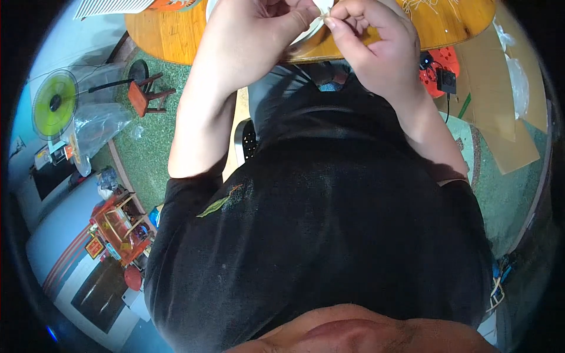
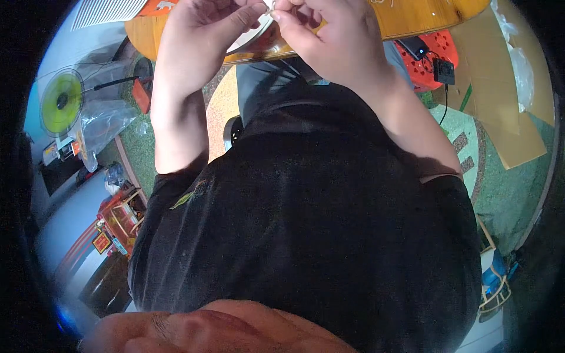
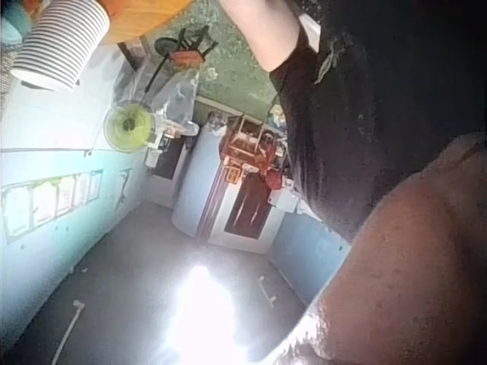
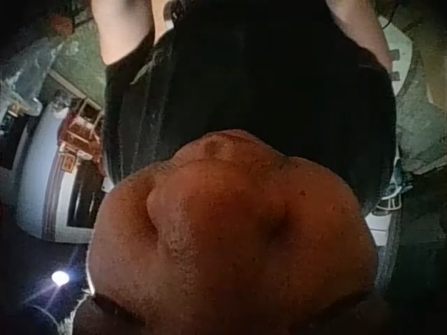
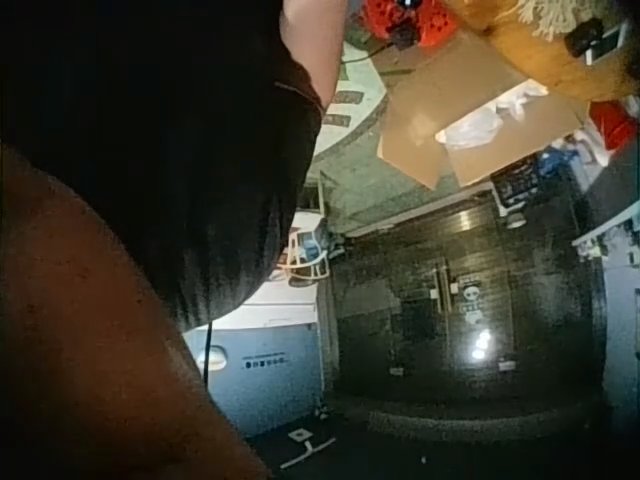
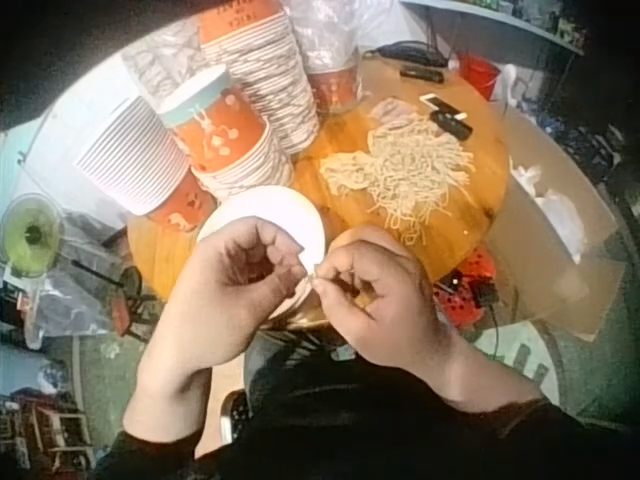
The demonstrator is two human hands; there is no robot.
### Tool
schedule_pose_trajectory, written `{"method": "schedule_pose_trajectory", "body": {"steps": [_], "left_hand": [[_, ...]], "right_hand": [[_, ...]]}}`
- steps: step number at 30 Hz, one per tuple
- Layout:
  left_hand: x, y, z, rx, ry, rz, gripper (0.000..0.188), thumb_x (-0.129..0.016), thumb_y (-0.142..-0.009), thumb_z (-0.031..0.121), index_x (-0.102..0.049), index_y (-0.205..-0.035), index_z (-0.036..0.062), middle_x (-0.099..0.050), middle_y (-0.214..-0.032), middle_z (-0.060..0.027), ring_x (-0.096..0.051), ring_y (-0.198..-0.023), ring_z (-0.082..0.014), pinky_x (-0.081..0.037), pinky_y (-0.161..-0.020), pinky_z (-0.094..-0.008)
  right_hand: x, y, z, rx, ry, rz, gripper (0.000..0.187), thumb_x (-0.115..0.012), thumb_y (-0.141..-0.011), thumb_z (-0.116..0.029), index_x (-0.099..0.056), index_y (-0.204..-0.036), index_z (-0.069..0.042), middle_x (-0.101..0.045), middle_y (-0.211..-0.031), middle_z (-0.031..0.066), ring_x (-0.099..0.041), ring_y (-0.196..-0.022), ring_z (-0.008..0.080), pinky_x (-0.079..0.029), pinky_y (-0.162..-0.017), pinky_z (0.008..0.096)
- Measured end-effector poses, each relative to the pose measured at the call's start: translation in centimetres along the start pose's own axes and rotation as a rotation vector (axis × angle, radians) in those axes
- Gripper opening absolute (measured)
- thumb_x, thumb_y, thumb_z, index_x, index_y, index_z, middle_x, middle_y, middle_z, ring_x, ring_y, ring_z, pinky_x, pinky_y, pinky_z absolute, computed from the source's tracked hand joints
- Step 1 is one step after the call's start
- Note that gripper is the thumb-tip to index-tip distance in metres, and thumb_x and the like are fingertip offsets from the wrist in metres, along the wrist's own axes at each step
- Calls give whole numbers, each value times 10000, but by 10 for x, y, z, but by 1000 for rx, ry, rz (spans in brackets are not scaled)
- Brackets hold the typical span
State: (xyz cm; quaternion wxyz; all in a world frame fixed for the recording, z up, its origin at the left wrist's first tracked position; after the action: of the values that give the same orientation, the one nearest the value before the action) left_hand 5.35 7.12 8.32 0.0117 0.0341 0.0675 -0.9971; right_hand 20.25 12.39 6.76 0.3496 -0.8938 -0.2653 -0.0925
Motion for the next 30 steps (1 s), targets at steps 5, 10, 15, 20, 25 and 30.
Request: {"method": "schedule_pose_trajectory", "body": {"steps": [5, 10, 15, 20, 25, 30], "left_hand": [[-2, -1, 5, 193, -218, 133, 84, -628, -976, -80, -611, -1017, -9, -644, -904, -6, -611, -821, -65, -510, -728, -216], [-6, 3, 13, 137, -400, 206, 75, -654, -962, -72, -611, -981, -13, -651, -882, -9, -605, -798, -63, -505, -708, -219], [-11, 5, 16, 172, -420, 212, 61, -660, -963, -62, -618, -972, -18, -658, -882, -18, -610, -802, -68, -506, -713, -222], [-7, 3, 5, 238, -207, 192, 54, -623, -984, -65, -643, -1024, -34, -680, -907, -40, -636, -813, -90, -525, -727, -233], [1, -1, -1, 329, -200, 119, 157, -611, -991, -62, -657, -1141, -57, -706, -964, -64, -657, -833, -101, -545, -743, -239], [-5, -4, 5, 367, -251, 88, 128, -627, -988, -47, -686, -1102, -54, -712, -930, -51, -651, -811, -88, -534, -724, -227]], "right_hand": [[3, -2, -8, -27, -8, 54, 151, -733, -786, 67, -620, -856, -5, -585, -837, 79, -559, -656, 186, -447, -596, 309], [3, -5, -13, 102, 128, 120, 179, -748, -753, 68, -613, -846, -6, -586, -805, 87, -569, -655, 210, -460, -586, 322], [2, -3, -8, 169, 148, 194, 217, -762, -718, 85, -617, -838, -23, -582, -791, 82, -586, -669, 227, -477, -582, 324], [-1, 8, 2, 257, 258, 330, 236, -773, -726, 89, -646, -887, -29, -605, -821, 83, -607, -691, 227, -496, -598, 325], [-1, 12, 1, 353, 267, 369, 246, -776, -746, 83, -659, -936, -21, -632, -855, 91, -629, -721, 237, -509, -616, 325], [-1, 15, 2, 370, 339, 311, 278, -792, -744, 76, -664, -969, -25, -645, -895, 85, -650, -752, 247, -533, -644, 326]]}}
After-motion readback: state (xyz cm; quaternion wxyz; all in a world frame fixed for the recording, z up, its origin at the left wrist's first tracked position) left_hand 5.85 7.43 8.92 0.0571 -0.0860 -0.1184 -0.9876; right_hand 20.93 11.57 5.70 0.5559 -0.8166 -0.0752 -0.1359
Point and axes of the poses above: each hand's wrist, its own y-axis away from the middle knuckle, its own x-axis out of the back of the hand, z = x × y, the point moved 5 cm from there along -y, towards the middle knuckle
